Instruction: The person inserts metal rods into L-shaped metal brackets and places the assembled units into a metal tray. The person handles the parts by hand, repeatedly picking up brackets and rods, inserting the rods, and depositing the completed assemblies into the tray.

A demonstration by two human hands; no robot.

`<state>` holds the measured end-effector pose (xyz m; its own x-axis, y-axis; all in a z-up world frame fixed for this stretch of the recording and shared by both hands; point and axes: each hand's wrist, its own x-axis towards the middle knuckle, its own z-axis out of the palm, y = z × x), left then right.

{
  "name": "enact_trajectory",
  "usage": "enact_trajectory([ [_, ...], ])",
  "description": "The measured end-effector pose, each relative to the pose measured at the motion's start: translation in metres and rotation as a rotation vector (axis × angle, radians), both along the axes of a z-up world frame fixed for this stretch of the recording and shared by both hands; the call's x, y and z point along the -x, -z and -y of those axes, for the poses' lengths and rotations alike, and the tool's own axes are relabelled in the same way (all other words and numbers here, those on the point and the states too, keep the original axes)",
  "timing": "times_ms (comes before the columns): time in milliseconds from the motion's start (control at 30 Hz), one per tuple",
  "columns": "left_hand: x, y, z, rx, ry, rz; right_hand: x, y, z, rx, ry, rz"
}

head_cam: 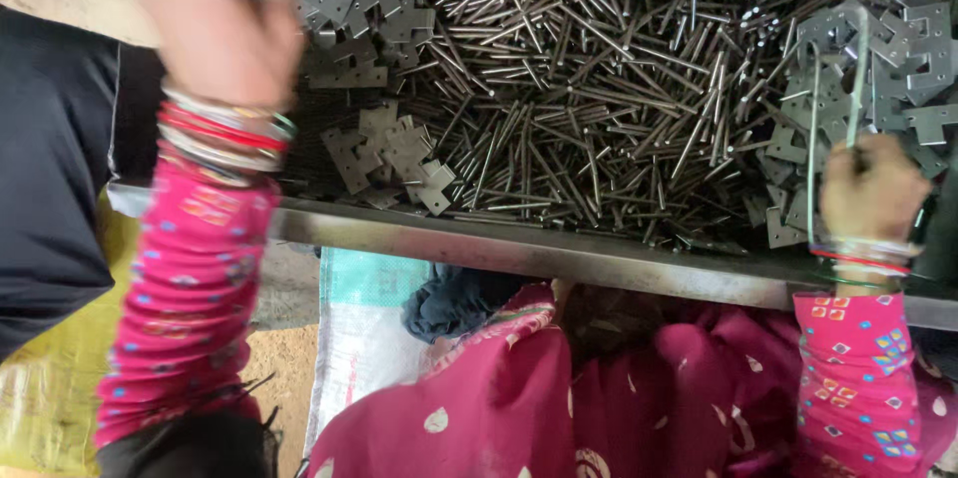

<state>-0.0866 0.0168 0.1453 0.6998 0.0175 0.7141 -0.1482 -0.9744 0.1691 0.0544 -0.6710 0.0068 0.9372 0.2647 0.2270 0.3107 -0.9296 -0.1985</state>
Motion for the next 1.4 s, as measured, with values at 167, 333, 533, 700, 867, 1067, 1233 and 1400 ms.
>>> enact_trajectory([
  [167, 0.010, -0.001, 0.077, 0.097, 0.107, -0.271, 0.027, -0.021, -0.015, -0.428, -0.019, 0.067],
  [333, 0.041, 0.011, 0.082, 0.124, 0.055, -0.561, 0.056, -0.074, -0.064, -1.256, 0.162, -0.137],
  [533, 0.085, 0.023, 0.052, 0.181, -0.040, -0.678, 0.079, -0.143, -0.135, -1.684, 0.132, -0.379],
  [700, 0.099, 0.032, 0.051, 0.273, -0.162, -0.660, 0.088, -0.176, -0.216, -1.189, -0.152, -0.485],
  [867, 0.095, 0.028, 0.053, 0.262, -0.146, -0.530, 0.054, -0.126, -0.337, -0.686, -0.324, -0.847],
  [1067, 0.100, 0.024, 0.050, 0.303, -0.190, -0.517, -0.012, -0.044, -0.528, 0.134, -0.650, -0.042],
  [1233, 0.098, 0.030, 0.045, 0.398, -0.195, -0.484, -0.024, 0.042, -0.671, 0.343, -0.546, 0.120],
  [1400, 0.103, 0.037, 0.042, 0.448, -0.229, -0.476, -0.016, 0.075, -0.642, 0.460, -0.498, 0.014],
])
